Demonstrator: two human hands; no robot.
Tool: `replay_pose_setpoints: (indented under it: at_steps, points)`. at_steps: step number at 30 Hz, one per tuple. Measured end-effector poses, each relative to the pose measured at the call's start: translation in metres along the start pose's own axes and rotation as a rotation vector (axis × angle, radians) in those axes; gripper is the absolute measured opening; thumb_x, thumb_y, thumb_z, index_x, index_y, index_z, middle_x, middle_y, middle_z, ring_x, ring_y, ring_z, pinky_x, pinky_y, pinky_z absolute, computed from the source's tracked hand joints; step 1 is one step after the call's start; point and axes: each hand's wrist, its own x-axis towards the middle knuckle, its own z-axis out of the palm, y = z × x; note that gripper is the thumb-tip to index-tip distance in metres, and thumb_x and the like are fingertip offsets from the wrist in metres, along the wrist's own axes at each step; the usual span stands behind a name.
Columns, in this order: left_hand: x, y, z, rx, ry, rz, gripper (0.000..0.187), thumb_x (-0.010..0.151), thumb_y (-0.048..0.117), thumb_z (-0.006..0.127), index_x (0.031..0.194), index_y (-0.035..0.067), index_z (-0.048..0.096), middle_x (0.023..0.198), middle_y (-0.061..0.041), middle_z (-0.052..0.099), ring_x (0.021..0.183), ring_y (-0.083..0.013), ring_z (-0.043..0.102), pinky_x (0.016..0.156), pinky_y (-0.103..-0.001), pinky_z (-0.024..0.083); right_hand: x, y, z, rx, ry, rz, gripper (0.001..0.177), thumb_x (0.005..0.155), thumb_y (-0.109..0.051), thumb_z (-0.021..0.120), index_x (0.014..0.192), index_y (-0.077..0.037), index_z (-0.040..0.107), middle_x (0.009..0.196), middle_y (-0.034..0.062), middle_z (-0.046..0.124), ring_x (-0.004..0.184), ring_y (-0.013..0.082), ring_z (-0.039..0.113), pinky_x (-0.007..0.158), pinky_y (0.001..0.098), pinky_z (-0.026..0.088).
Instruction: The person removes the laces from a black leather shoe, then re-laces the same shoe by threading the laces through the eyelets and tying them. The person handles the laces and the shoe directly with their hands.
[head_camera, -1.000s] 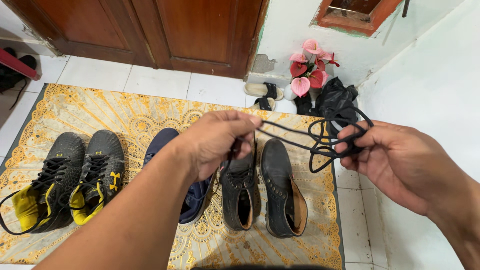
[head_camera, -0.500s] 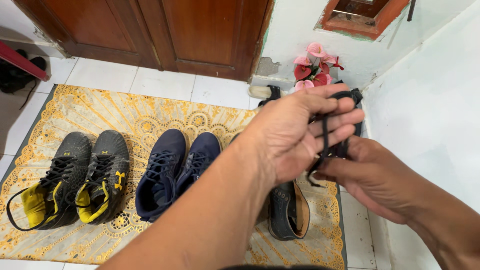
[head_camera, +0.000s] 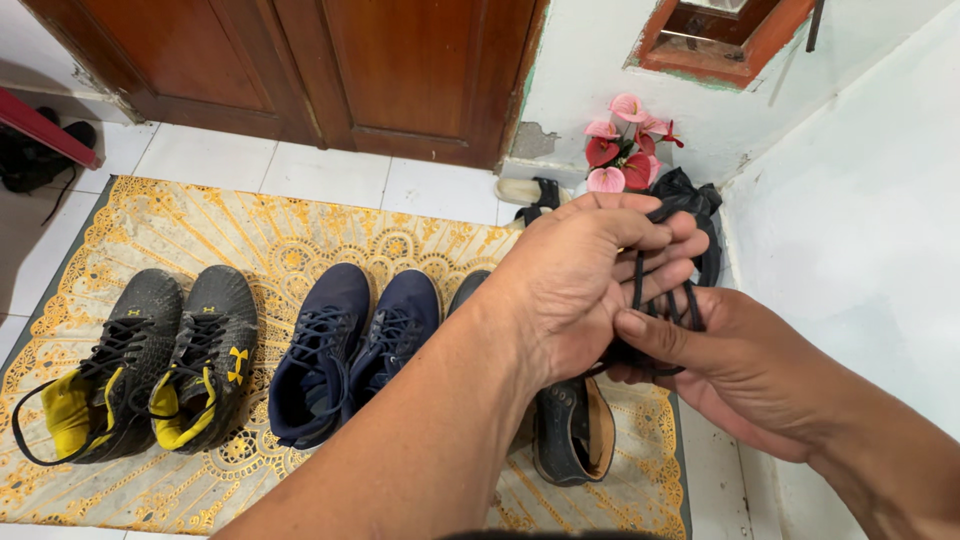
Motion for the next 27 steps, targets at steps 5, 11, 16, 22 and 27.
replay_pose_setpoints:
  at_steps: [5,11,16,22,27]
  points:
    - [-0.003,0.012,-0.006,0.075,-0.033,-0.008,0.015,0.089,0.003,0.065,0.102,0.001,0.059,0.099,-0.01,0.067,0.095,-0.0199,0.067,0.082,-0.033,0.059,0.002,0.002,-0.006,0.007,0.059,-0.036,0.031,0.101,-0.019,0.071,0.115,0.008,0.069,0.103,0.0114,0.072,0.095,0.0209,0.066,0.087,0.0442,0.053]
    - [-0.014,0.028,-0.015,0.606,0.338,-0.006,0.025,0.081,0.005,0.071,0.102,0.008,0.057,0.088,-0.006,0.067,0.074,-0.0161,0.066,0.06,-0.031,0.05,-0.004,-0.006,-0.004,0.112,0.292,-0.064,0.023,0.093,-0.016,0.063,0.111,-0.003,0.066,0.1,0.0061,0.072,0.096,0.0161,0.067,0.093,0.0393,0.054]
    - [-0.019,0.024,-0.024,0.893,0.353,-0.006,0.043,0.081,0.008,0.064,0.123,0.014,0.063,0.092,-0.013,0.073,0.074,-0.0166,0.066,0.064,-0.033,0.052,-0.007,-0.011,-0.005,0.021,0.271,-0.043,0.028,0.098,-0.007,0.057,0.124,0.0,0.064,0.115,0.0136,0.07,0.106,0.023,0.067,0.099,0.0432,0.053]
    - [-0.015,0.01,-0.034,0.876,0.188,0.118,0.071,0.079,0.022,0.064,0.149,0.017,0.055,0.135,-0.014,0.064,0.126,-0.027,0.055,0.103,-0.04,0.04,-0.008,-0.014,-0.003,-0.234,0.008,-0.07,0.027,0.097,-0.003,0.059,0.124,0.0,0.062,0.111,0.0149,0.071,0.107,0.0236,0.069,0.095,0.0448,0.053]
    - [-0.01,0.001,-0.029,0.891,0.137,0.098,0.062,0.081,0.038,0.063,0.139,0.016,0.061,0.133,-0.012,0.068,0.128,-0.0231,0.058,0.106,-0.034,0.04,-0.01,-0.017,-0.006,-0.492,-0.173,-0.025,0.027,0.094,0.0,0.061,0.121,0.0,0.064,0.11,0.0126,0.068,0.102,0.0224,0.072,0.093,0.0412,0.055]
